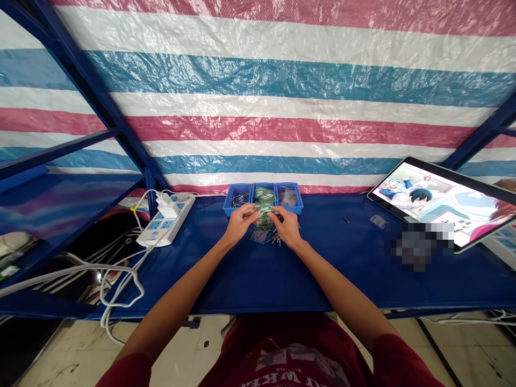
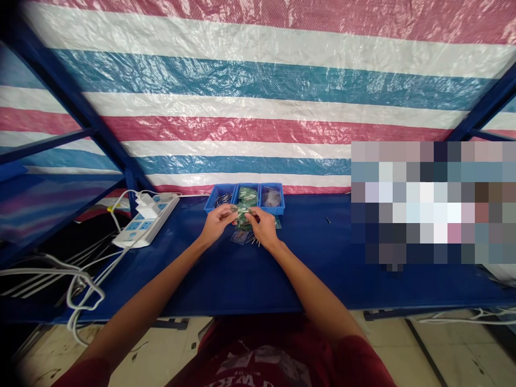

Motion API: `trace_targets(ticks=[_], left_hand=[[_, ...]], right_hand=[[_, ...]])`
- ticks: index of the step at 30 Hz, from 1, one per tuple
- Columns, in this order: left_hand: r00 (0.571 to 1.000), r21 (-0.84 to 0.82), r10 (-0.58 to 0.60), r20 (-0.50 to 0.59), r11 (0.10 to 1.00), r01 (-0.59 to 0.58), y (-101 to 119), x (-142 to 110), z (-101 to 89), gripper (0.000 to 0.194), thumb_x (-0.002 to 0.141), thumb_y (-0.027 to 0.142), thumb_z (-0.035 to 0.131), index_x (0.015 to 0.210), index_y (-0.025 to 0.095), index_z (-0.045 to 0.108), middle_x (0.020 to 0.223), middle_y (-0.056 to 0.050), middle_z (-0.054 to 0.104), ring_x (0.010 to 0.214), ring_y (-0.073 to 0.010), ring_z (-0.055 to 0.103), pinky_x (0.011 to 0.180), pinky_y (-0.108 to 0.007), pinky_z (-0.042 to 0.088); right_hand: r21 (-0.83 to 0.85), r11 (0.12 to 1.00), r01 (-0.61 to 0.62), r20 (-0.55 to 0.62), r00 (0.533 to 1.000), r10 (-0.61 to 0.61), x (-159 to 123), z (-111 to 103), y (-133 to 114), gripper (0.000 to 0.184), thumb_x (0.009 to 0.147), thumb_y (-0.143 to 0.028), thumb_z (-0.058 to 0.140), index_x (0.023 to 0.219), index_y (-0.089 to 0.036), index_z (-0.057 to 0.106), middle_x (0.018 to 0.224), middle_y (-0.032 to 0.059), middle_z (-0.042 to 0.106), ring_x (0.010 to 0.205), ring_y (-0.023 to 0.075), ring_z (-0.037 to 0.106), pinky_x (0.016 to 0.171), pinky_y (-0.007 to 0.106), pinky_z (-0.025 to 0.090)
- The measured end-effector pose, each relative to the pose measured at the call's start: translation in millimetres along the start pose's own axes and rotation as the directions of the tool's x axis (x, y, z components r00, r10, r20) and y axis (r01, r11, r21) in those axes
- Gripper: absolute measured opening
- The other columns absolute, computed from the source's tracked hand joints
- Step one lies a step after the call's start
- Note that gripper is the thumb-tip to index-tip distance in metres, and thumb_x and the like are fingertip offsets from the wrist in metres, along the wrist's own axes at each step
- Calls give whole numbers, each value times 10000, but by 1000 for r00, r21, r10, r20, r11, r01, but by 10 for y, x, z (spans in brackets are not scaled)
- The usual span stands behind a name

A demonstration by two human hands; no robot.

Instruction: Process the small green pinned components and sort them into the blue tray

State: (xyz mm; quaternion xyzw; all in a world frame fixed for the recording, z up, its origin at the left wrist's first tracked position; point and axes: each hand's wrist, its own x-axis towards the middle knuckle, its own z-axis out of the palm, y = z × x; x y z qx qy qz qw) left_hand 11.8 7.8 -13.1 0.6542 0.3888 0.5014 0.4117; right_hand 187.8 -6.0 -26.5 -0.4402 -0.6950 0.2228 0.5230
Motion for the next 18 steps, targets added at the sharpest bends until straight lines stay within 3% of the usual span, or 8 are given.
trace_targets(ticks=[4,7,10,12,15,18], left_hand=[[1000,-100,3,-21,995,-5,48,3,-13,444,804,420,675,1140,204,484,574,72,542,471,-101,537,575,-244,453],[998,-147,-34,50,988,41,38,11,-21,363,819,441,657,1040,196,506,561,74,528,447,-87,506,550,-230,436],[988,-110,-72,140,990,88,12,14,-10,337,820,483,639,917,168,570,576,33,552,503,-112,542,556,-242,459],[990,-72,-67,124,994,77,3,12,-1,377,847,529,576,906,159,613,685,-18,601,610,-144,590,574,-255,488],[998,99,28,54,995,-33,11,2,0,406,850,547,550,884,160,668,904,-76,617,788,-181,600,608,-258,504],[986,287,153,62,944,-165,24,-11,-1,325,787,482,658,732,162,671,907,-69,604,777,-175,574,636,-263,488]], right_hand=[[46,997,62,28,998,-64,-15,-16,-41,392,965,-329,384,1330,-245,500,1059,92,652,803,187,652,701,320,554],[35,989,143,18,990,-143,-7,-19,-19,323,921,-315,486,1224,-262,584,1262,107,542,985,211,618,747,337,569],[9,989,147,-33,989,-147,6,-11,28,190,912,-303,505,1000,-239,661,1206,100,573,1038,222,600,776,341,567],[-7,991,137,-47,989,-137,12,-4,50,191,920,-313,497,947,-223,664,1078,92,636,974,216,621,780,336,558],[-47,991,129,-54,990,-131,11,2,53,215,918,-353,520,927,-206,677,879,72,679,812,205,636,760,338,545],[-77,984,160,-51,985,-165,0,2,29,229,916,-375,534,935,-215,696,884,76,689,804,207,633,777,345,535]])
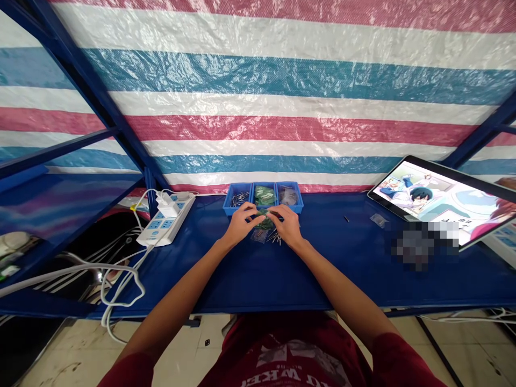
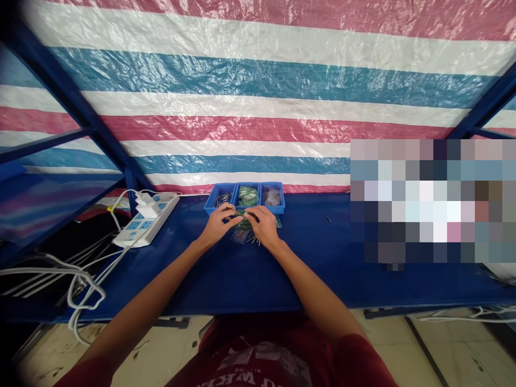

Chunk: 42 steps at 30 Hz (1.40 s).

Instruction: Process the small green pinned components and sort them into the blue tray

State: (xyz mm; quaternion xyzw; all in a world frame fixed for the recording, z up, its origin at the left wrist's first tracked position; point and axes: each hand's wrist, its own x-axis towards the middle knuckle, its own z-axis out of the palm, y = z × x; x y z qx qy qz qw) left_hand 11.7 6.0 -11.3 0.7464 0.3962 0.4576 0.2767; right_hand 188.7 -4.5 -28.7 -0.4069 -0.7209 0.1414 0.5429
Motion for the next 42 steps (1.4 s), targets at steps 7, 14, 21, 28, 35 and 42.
trace_targets(ticks=[7,14,21,28,35,42], left_hand=[[990,-184,-138,-41,974,129,-31,10,6,292,774,443,682,824,157,646,629,-2,596,580,-148,568,594,-272,479],[981,-377,-193,9,908,182,13,13,-13,500,779,461,693,1163,176,545,624,38,588,506,-120,580,564,-255,516],[996,-239,-85,-24,968,77,-40,9,16,396,788,529,657,892,148,674,933,-82,643,829,-191,616,683,-275,510],[984,-344,-169,46,923,175,-20,8,11,361,823,485,644,979,167,574,549,44,549,508,-116,528,576,-245,440],[971,-378,-184,155,897,230,-63,7,18,374,857,476,612,1083,182,567,610,32,560,508,-101,510,540,-222,421],[998,35,69,1,997,-69,-9,-32,-10,390,910,495,499,967,166,699,1045,-99,658,970,-224,606,835,-323,489]], right_hand=[[51,999,6,-3,1000,-6,-4,-54,-42,357,977,-292,358,1234,-234,599,1070,90,641,903,192,627,780,332,548],[-38,985,169,-12,985,-170,1,-18,1,244,938,-245,460,1006,-222,694,1155,117,586,972,209,607,795,355,531],[34,999,5,-39,999,-4,2,-23,-44,193,917,-316,535,903,-201,689,796,45,676,725,179,635,709,298,524],[79,996,40,25,999,-42,-5,-43,-88,319,958,-225,376,1112,-235,656,968,63,663,862,180,646,777,316,524],[33,997,67,42,997,-68,10,-5,15,184,915,-203,466,944,-214,647,1132,93,642,1055,212,607,915,370,491],[-28,997,73,-19,997,-73,4,-6,29,212,947,-283,475,902,-204,667,866,69,685,815,196,640,773,321,518]])
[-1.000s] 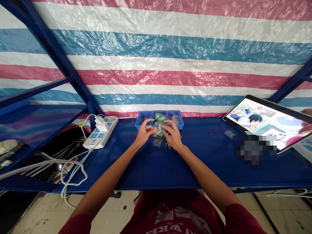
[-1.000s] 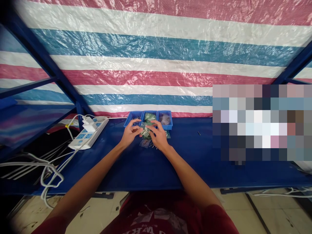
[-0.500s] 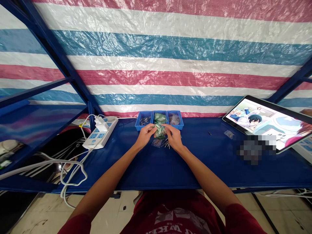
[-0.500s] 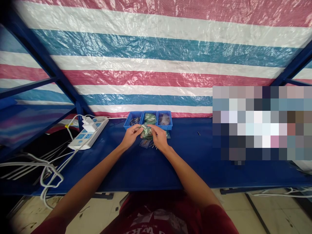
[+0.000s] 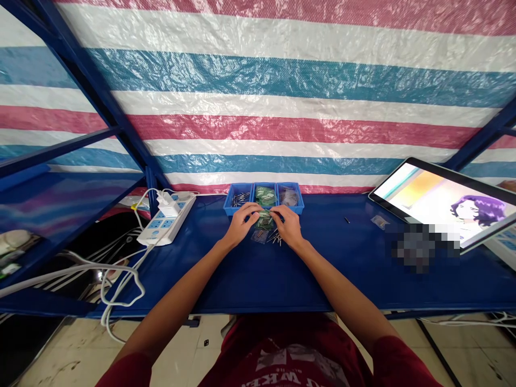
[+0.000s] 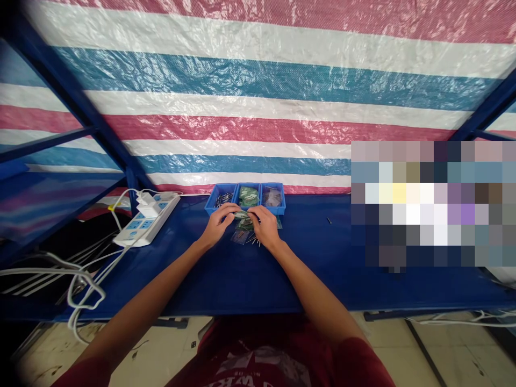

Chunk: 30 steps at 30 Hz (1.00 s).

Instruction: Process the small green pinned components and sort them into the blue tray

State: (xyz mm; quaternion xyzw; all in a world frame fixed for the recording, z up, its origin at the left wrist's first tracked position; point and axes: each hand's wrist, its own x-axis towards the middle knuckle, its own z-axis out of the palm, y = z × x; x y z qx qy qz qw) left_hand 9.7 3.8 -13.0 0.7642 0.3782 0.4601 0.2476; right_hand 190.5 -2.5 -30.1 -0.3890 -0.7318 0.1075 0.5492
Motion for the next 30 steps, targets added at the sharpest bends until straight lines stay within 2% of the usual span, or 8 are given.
trace_targets(ticks=[5,9,13,19,21,25,28,30], left_hand=[[996,29,-71,-52,997,73,-7,-16,23,296,824,439,642,865,156,718,834,-62,721,773,-209,649,773,-326,513],[978,-186,-164,-128,973,139,-32,11,41,313,756,455,705,800,144,709,810,-70,733,728,-206,671,707,-314,539],[962,-355,-257,-90,911,210,-19,30,36,359,699,461,755,796,127,668,681,-45,699,556,-171,645,574,-283,526],[959,-470,-282,19,845,257,18,27,24,613,733,415,756,1248,164,539,641,7,672,549,-163,649,594,-277,533],[958,-488,-277,66,829,274,14,28,23,552,774,440,715,1221,155,561,645,-4,663,564,-160,645,616,-287,536],[973,-399,-231,26,890,222,-22,33,26,439,864,544,551,912,128,682,756,-66,642,658,-160,618,631,-293,516],[984,-216,-166,-64,965,149,-58,34,27,370,798,510,647,778,143,690,925,-87,627,809,-183,611,694,-293,507],[982,-200,-183,-42,965,171,-70,31,29,317,767,467,691,801,151,686,880,-68,633,811,-189,617,711,-300,509]], right_hand=[[30,998,55,-5,998,-55,2,-13,-30,230,953,-292,471,1039,-228,674,932,73,684,889,200,633,817,338,526],[91,996,-10,37,999,6,-12,-1,-39,334,938,-338,498,1243,-233,583,972,67,678,838,186,640,754,316,550],[87,995,-47,23,999,45,-19,1,-56,289,942,-331,480,1171,-224,621,900,51,685,781,176,643,733,303,545],[83,993,78,51,995,-82,-3,-26,-74,318,950,-195,385,1067,-237,678,1007,75,660,917,189,629,813,330,517],[54,996,72,38,997,-74,0,-20,-52,285,931,-201,420,1040,-233,682,1073,92,623,963,198,615,816,338,520],[19,1000,-11,-16,1000,12,0,-3,-4,173,906,-287,522,924,-216,679,1049,97,623,947,212,616,828,354,521],[26,997,-72,-14,997,72,-5,6,-7,198,908,-337,527,922,-205,673,886,70,674,811,203,639,773,338,528],[55,992,-112,-3,994,113,-10,10,-27,217,902,-343,531,988,-204,673,831,55,687,729,191,641,711,314,530]])
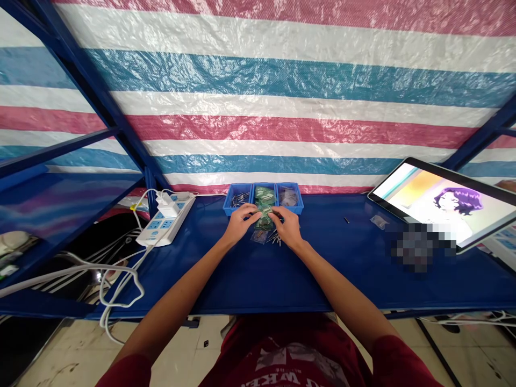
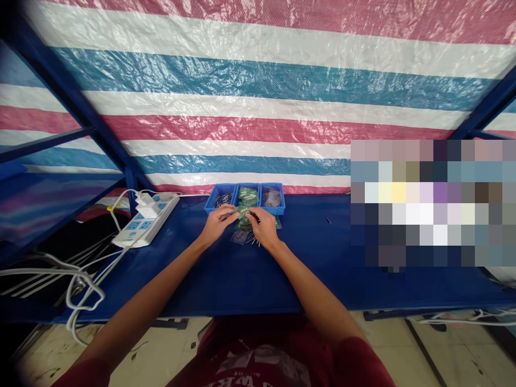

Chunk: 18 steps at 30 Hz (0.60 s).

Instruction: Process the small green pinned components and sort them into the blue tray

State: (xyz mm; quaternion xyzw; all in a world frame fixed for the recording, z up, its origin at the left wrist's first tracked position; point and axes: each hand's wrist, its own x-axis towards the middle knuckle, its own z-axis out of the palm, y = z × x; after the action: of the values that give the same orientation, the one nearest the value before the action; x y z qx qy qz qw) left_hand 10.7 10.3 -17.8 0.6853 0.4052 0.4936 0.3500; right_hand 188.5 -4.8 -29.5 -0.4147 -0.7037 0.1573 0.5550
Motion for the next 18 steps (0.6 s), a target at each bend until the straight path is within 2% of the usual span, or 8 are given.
trace_targets(ticks=[3,6,8,10,12,15,18], left_hand=[[992,-128,-88,91,987,99,17,-7,5,349,773,416,692,1006,160,646,725,-17,634,650,-158,610,668,-303,517],[985,-238,-97,142,963,129,45,-9,-2,457,780,349,691,1184,181,559,765,-12,656,611,-143,609,645,-293,520],[988,-293,-72,134,950,109,38,-4,-17,420,777,313,683,1162,186,572,861,-36,670,643,-146,620,646,-291,523],[992,-300,-40,117,951,73,10,2,-34,338,768,299,675,1079,176,623,973,-68,673,710,-163,631,666,-301,527],[995,-225,-5,95,974,26,-17,-1,-41,281,761,300,676,1008,168,665,1030,-85,670,795,-187,634,713,-315,529],[997,-42,64,43,997,-62,-22,-24,-25,242,789,325,665,972,172,704,981,-83,681,868,-208,631,773,-325,519],[989,143,144,-30,980,-139,10,-37,-6,246,848,375,615,962,190,730,951,-76,685,861,-209,627,766,-329,515]], right_hand=[[83,995,-62,36,998,59,-5,-7,-39,280,905,-321,515,1128,-210,643,813,35,697,594,158,622,622,284,521],[131,988,-83,46,996,78,-1,-34,-70,276,925,-306,462,1073,-211,675,866,36,717,542,138,622,587,274,513],[129,987,-92,36,996,88,-1,-52,-81,294,930,-289,432,1033,-211,696,828,31,730,598,158,655,622,286,524],[139,984,-111,46,993,105,-4,-59,-84,318,924,-264,415,1074,-214,690,732,18,728,654,183,679,659,306,538],[175,976,-130,75,990,118,-10,-51,-85,320,905,-262,440,1116,-212,676,713,15,731,680,196,695,686,325,552],[214,967,-142,89,988,125,-13,-32,-91,290,877,-307,524,1102,-206,677,775,31,739,667,196,701,700,331,563],[191,970,-152,24,988,150,-4,-30,-90,290,904,-353,499,1084,-205,673,741,27,713,587,169,663,635,303,549]])
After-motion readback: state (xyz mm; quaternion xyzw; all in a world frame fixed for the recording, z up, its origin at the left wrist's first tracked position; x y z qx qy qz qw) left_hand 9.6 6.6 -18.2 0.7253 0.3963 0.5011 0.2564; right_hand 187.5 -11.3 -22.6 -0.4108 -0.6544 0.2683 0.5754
